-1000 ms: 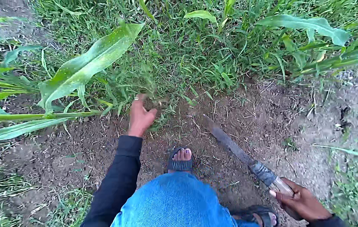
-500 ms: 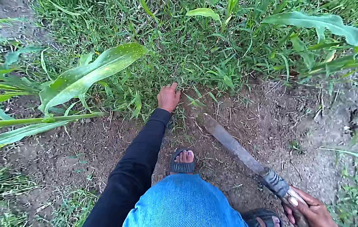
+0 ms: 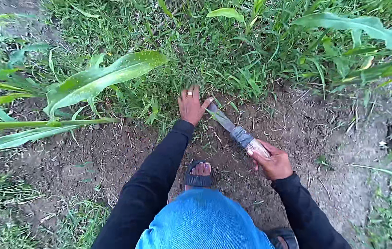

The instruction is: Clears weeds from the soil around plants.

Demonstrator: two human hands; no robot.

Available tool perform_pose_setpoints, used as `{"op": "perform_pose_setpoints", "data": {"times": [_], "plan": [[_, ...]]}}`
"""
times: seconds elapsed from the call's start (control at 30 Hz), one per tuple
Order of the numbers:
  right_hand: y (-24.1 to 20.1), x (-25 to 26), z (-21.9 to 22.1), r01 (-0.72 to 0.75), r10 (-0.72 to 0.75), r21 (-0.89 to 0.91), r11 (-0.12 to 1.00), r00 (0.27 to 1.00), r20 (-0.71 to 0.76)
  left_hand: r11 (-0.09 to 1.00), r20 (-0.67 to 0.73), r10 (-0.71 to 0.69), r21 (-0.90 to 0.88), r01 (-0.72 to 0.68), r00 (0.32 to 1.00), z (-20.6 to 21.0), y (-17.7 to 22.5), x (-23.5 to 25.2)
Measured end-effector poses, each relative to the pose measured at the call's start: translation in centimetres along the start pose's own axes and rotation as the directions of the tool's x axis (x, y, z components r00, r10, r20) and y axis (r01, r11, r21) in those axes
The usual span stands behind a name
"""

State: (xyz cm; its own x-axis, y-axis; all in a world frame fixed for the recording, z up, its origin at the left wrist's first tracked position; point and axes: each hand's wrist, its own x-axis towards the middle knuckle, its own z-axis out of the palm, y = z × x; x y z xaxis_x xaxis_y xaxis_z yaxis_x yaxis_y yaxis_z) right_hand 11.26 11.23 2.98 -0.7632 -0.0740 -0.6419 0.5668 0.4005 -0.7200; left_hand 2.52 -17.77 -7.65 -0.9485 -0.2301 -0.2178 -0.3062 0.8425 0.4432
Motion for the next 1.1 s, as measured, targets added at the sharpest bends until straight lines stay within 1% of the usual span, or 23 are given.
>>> {"op": "perform_pose_setpoints", "data": {"times": [0.03, 0.1, 0.17, 0.23, 0.27, 0.3, 0.33, 0.37, 0.4, 0.43, 0.5, 0.57, 0.6, 0.67, 0.73, 0.77, 0.8, 0.87, 0.93, 1.0, 1.03, 1.1], "plan": [[-0.1, -0.1, -0.1, -0.015, 0.015, 0.008, 1.000, 1.000, 0.020, 0.999, 0.069, -0.008, 0.051, 0.004, 0.998, -0.1, 0.5, 0.7], [0.8, -0.3, -0.1, -0.038, 0.034, 0.098, 0.994, 0.998, 0.045, 0.992, 0.131, -0.051, 0.124, 0.035, 0.990, -0.3, 1.6, 2.4], [2.9, -1.5, 0.0, -0.124, 0.116, 0.224, 0.967, 0.992, 0.048, 0.982, 0.145, -0.085, 0.180, 0.058, 0.986, -0.5, 2.4, 3.1], [6.7, -3.4, -1.2, -0.172, 0.177, 0.304, 0.937, 0.984, 0.014, 0.978, 0.132, -0.092, 0.200, 0.065, 0.987, -0.4, 2.4, 3.3], [9.1, -4.6, -2.4, -0.171, 0.185, 0.332, 0.928, 0.983, -0.010, 0.982, 0.125, -0.086, 0.176, 0.063, 0.988, -0.3, 1.9, 3.3], [11.3, -6.0, -3.8, -0.165, 0.186, 0.361, 0.918, 0.982, -0.025, 0.993, 0.109, -0.063, 0.111, 0.051, 0.992, -0.1, 1.1, 3.1], [12.9, -7.4, -5.1, -0.159, 0.185, 0.388, 0.908, 0.982, -0.032, 1.000, 0.058, -0.028, 0.003, 0.027, 0.998, 0.3, 0.0, 2.7], [13.9, -8.7, -6.2, -0.155, 0.184, 0.414, 0.897, 0.982, -0.032, 0.994, -0.022, -0.009, -0.110, 0.006, 1.000, 0.9, -1.0, 2.2], [14.3, -9.1, -6.8, -0.148, 0.177, 0.429, 0.891, 0.984, -0.028, 0.975, -0.118, -0.023, -0.222, -0.004, 0.993, 1.5, -1.8, 1.7], [14.2, -8.5, -6.7, -0.137, 0.164, 0.424, 0.895, 0.986, -0.029, 0.947, -0.195, -0.065, -0.321, -0.001, 0.979, 1.9, -2.0, 1.5], [12.0, -4.9, -4.2, -0.125, 0.145, 0.332, 0.935, 0.989, -0.037, 0.896, -0.271, -0.171, -0.442, 0.035, 0.947, 2.0, -2.1, 1.1], [7.1, 1.0, 0.2, -0.124, 0.128, 0.150, 0.981, 0.992, -0.018, 0.869, -0.309, -0.232, -0.492, 0.054, 0.923, 2.3, -2.0, 0.8], [4.8, 3.2, 2.2, -0.111, 0.113, 0.103, 0.989, 0.993, -0.018, 0.865, -0.311, -0.246, -0.499, 0.062, 0.918, 2.5, -1.7, 0.4], [2.2, 5.7, 4.2, -0.098, 0.102, 0.110, 0.989, 0.995, -0.024, 0.868, -0.312, -0.243, -0.493, 0.062, 0.919, 2.6, -1.6, 0.3], [0.3, 5.4, 3.7, -0.122, 0.122, 0.070, 0.990, 0.993, 0.001, 0.875, -0.334, -0.226, -0.482, 0.040, 0.915, 3.0, -1.6, -0.2], [-1.5, 5.0, 3.2, -0.112, 0.112, 0.028, 0.993, 0.993, 0.024, 0.885, -0.347, -0.213, -0.464, 0.030, 0.913, 2.9, -1.5, -0.2], [-3.8, 4.4, 2.7, -0.077, 0.078, -0.020, 0.997, 0.995, 0.059, 0.899, -0.359, -0.190, -0.438, 0.015, 0.914, 2.9, -1.5, -0.1], [-8.4, 3.1, 1.9, 0.052, -0.035, -0.125, 0.991, 0.990, 0.139, 0.916, -0.348, -0.137, -0.401, -0.015, 0.928, 2.8, -1.6, -0.3], [-11.7, 2.6, 1.7, 0.163, -0.115, -0.265, 0.950, 0.975, 0.188, 0.934, -0.270, -0.086, -0.356, -0.017, 0.959, 2.3, -1.7, -0.1], [-12.4, 3.2, 1.6, 0.205, -0.141, -0.317, 0.926, 0.966, 0.215, 0.949, -0.186, -0.069, -0.315, 0.007, 0.980, 1.3, -1.9, 1.0], [-11.5, 3.7, 1.3, 0.204, -0.136, -0.301, 0.931, 0.963, 0.231, 0.950, -0.130, -0.074, -0.309, 0.030, 0.989, 0.7, -2.0, 1.4], [-7.1, 4.3, -0.3, 0.166, -0.112, -0.199, 0.966, 0.960, 0.258, 0.949, -0.024, -0.106, -0.300, 0.093, 0.994, 0.0, -2.0, 1.7]]}}
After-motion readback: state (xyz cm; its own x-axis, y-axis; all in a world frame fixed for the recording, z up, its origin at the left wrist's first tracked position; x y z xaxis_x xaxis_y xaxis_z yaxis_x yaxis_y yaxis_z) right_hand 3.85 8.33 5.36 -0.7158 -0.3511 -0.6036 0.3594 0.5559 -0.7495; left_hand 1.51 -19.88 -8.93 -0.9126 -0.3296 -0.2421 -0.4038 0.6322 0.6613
